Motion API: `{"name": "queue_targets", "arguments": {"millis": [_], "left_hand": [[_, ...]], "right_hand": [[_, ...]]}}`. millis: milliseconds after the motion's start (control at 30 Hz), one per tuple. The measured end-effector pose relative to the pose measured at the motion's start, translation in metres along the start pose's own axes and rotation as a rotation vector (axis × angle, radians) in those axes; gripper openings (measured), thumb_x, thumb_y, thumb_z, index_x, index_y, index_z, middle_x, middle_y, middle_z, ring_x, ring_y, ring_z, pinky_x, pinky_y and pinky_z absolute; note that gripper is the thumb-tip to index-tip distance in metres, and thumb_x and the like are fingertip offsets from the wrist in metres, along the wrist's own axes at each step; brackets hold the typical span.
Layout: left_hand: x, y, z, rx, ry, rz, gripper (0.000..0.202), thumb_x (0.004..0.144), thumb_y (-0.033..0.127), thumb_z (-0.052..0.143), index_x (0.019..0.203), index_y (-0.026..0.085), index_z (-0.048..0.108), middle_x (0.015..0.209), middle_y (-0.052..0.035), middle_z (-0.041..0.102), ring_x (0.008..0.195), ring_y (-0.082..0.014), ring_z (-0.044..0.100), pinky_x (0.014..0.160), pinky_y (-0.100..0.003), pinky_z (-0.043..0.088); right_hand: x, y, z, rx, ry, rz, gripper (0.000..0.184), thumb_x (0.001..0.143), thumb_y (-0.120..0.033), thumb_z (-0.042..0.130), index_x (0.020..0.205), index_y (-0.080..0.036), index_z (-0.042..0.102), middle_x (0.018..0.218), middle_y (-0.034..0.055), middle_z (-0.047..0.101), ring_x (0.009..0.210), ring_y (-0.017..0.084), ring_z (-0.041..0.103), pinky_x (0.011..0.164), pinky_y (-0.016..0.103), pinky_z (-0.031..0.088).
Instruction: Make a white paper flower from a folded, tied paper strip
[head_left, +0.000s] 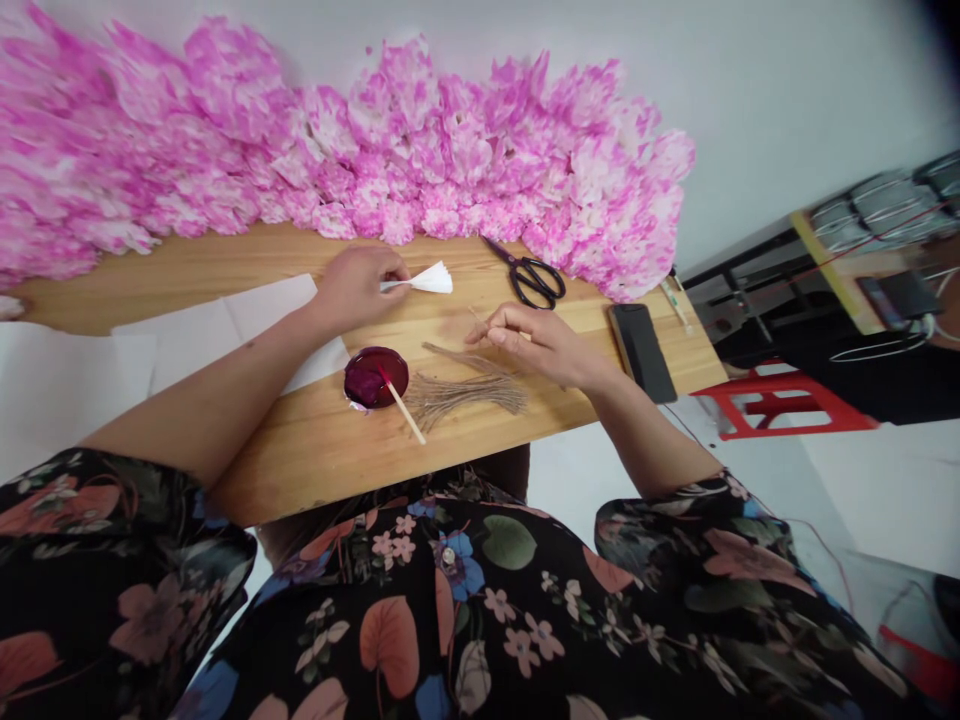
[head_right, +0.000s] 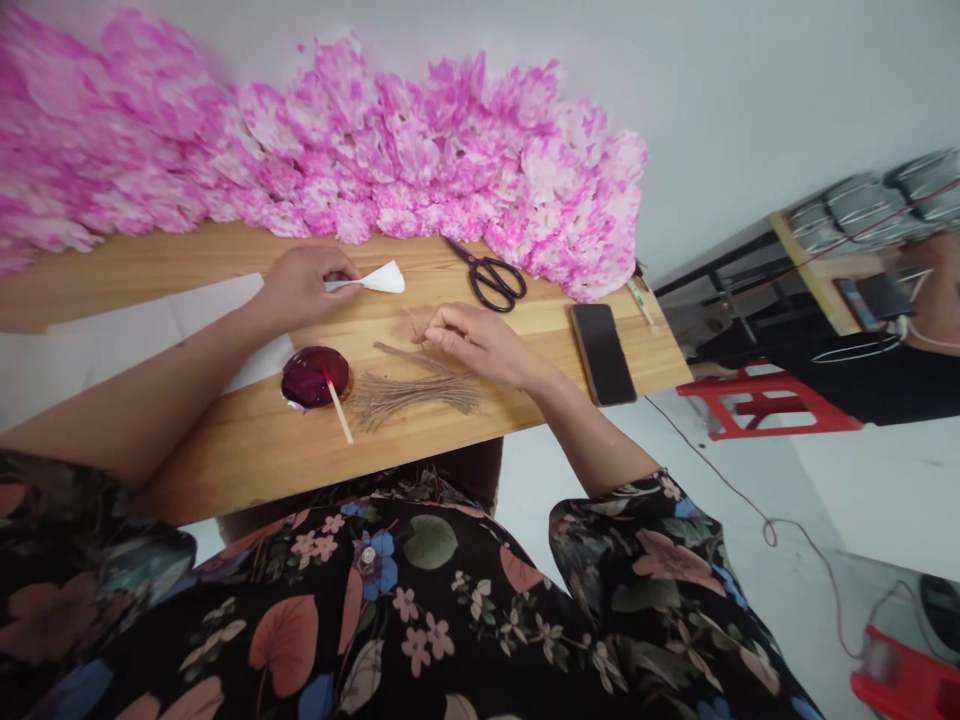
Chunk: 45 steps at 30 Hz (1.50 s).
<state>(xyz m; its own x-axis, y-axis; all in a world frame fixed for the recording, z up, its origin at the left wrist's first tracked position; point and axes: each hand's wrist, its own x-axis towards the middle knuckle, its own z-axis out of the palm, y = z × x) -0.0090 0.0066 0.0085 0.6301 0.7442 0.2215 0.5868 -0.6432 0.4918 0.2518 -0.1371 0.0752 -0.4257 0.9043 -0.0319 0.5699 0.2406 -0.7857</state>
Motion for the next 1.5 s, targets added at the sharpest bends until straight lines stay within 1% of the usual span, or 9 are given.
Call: {"name": "queue_targets", "arguments": {"millis": [300, 500, 633, 733, 900, 1067, 1200, 1300, 1500], "left_hand": [[0.000, 0.002, 0.001, -0.037, 0.017, 0.008, 0.025, 0.086, 0.036, 0.056, 0.087, 0.017, 0.073, 0.090, -0.0072, 0.074, 0.083, -0.0216, 0.063, 0.077, -0.033, 0.044], [0.000, 0.001, 0.001, -0.040, 0.024, 0.018, 0.023, 0.086, 0.035, 0.057, 0.087, 0.017, 0.072, 0.088, -0.0063, 0.073, 0.080, -0.0208, 0.062, 0.074, -0.033, 0.045], [0.000, 0.001, 0.002, -0.041, 0.022, 0.020, 0.023, 0.086, 0.035, 0.057, 0.087, 0.018, 0.072, 0.088, -0.0062, 0.072, 0.082, -0.0212, 0.061, 0.077, -0.033, 0.046], [0.000, 0.001, 0.001, -0.005, -0.002, 0.001, 0.023, 0.086, 0.035, 0.055, 0.089, 0.019, 0.071, 0.089, -0.0059, 0.073, 0.084, -0.0216, 0.062, 0.077, -0.032, 0.045], [0.000, 0.004, -0.002, 0.050, -0.043, -0.014, 0.025, 0.088, 0.037, 0.052, 0.091, 0.020, 0.071, 0.093, -0.0051, 0.073, 0.087, -0.0218, 0.063, 0.078, -0.030, 0.044], [0.000, 0.006, -0.003, 0.067, -0.064, -0.040, 0.026, 0.089, 0.036, 0.052, 0.094, 0.020, 0.071, 0.094, -0.0047, 0.073, 0.090, -0.0213, 0.064, 0.080, -0.030, 0.044], [0.001, 0.004, -0.002, 0.028, -0.053, -0.039, 0.024, 0.087, 0.035, 0.055, 0.091, 0.019, 0.072, 0.093, -0.0061, 0.073, 0.090, -0.0230, 0.065, 0.081, -0.032, 0.045], [0.001, 0.003, -0.001, -0.018, -0.028, -0.019, 0.022, 0.086, 0.034, 0.057, 0.089, 0.018, 0.072, 0.093, -0.0077, 0.073, 0.089, -0.0239, 0.065, 0.081, -0.034, 0.045], [-0.001, 0.002, 0.000, -0.085, 0.017, -0.003, 0.022, 0.085, 0.033, 0.058, 0.087, 0.016, 0.072, 0.091, -0.0084, 0.073, 0.086, -0.0230, 0.065, 0.080, -0.035, 0.046]], "right_hand": [[0.004, 0.009, 0.010, 0.189, 0.000, 0.134, 0.032, 0.087, -0.048, 0.072, 0.083, -0.017, 0.065, 0.080, 0.0009, 0.065, 0.071, 0.012, 0.053, 0.067, 0.026, 0.040], [0.009, 0.013, 0.016, 0.223, -0.009, 0.175, 0.028, 0.084, -0.044, 0.072, 0.080, -0.017, 0.065, 0.072, -0.0015, 0.060, 0.065, 0.011, 0.048, 0.062, 0.026, 0.035], [0.010, 0.010, 0.017, 0.259, -0.126, 0.175, 0.028, 0.091, -0.045, 0.065, 0.086, -0.018, 0.061, 0.076, 0.0003, 0.068, 0.065, 0.011, 0.051, 0.063, 0.026, 0.036], [0.011, 0.005, 0.016, 0.167, -0.226, 0.141, 0.026, 0.098, -0.043, 0.057, 0.090, -0.019, 0.058, 0.090, 0.0049, 0.077, 0.072, 0.014, 0.058, 0.069, 0.026, 0.039], [0.012, 0.001, 0.007, 0.101, -0.321, 0.101, 0.030, 0.102, -0.047, 0.052, 0.093, -0.019, 0.056, 0.102, 0.0079, 0.077, 0.085, 0.017, 0.064, 0.078, 0.029, 0.043], [0.011, -0.001, -0.009, 0.282, -0.456, 0.128, 0.037, 0.097, -0.054, 0.062, 0.089, -0.018, 0.060, 0.123, 0.0118, 0.071, 0.118, 0.022, 0.063, 0.097, 0.035, 0.046], [0.012, -0.003, -0.017, 0.415, -0.491, 0.155, 0.041, 0.090, -0.056, 0.072, 0.080, -0.018, 0.062, 0.121, 0.0105, 0.072, 0.128, 0.024, 0.061, 0.100, 0.037, 0.048], [0.016, -0.003, -0.022, 0.412, -0.434, 0.138, 0.041, 0.087, -0.056, 0.076, 0.077, -0.018, 0.065, 0.121, 0.0108, 0.073, 0.123, 0.024, 0.064, 0.098, 0.037, 0.051], [0.024, -0.003, -0.029, 0.381, -0.004, 0.102, 0.039, 0.089, -0.056, 0.074, 0.086, -0.018, 0.065, 0.086, 0.0053, 0.074, 0.090, 0.019, 0.072, 0.086, 0.035, 0.056]]}}
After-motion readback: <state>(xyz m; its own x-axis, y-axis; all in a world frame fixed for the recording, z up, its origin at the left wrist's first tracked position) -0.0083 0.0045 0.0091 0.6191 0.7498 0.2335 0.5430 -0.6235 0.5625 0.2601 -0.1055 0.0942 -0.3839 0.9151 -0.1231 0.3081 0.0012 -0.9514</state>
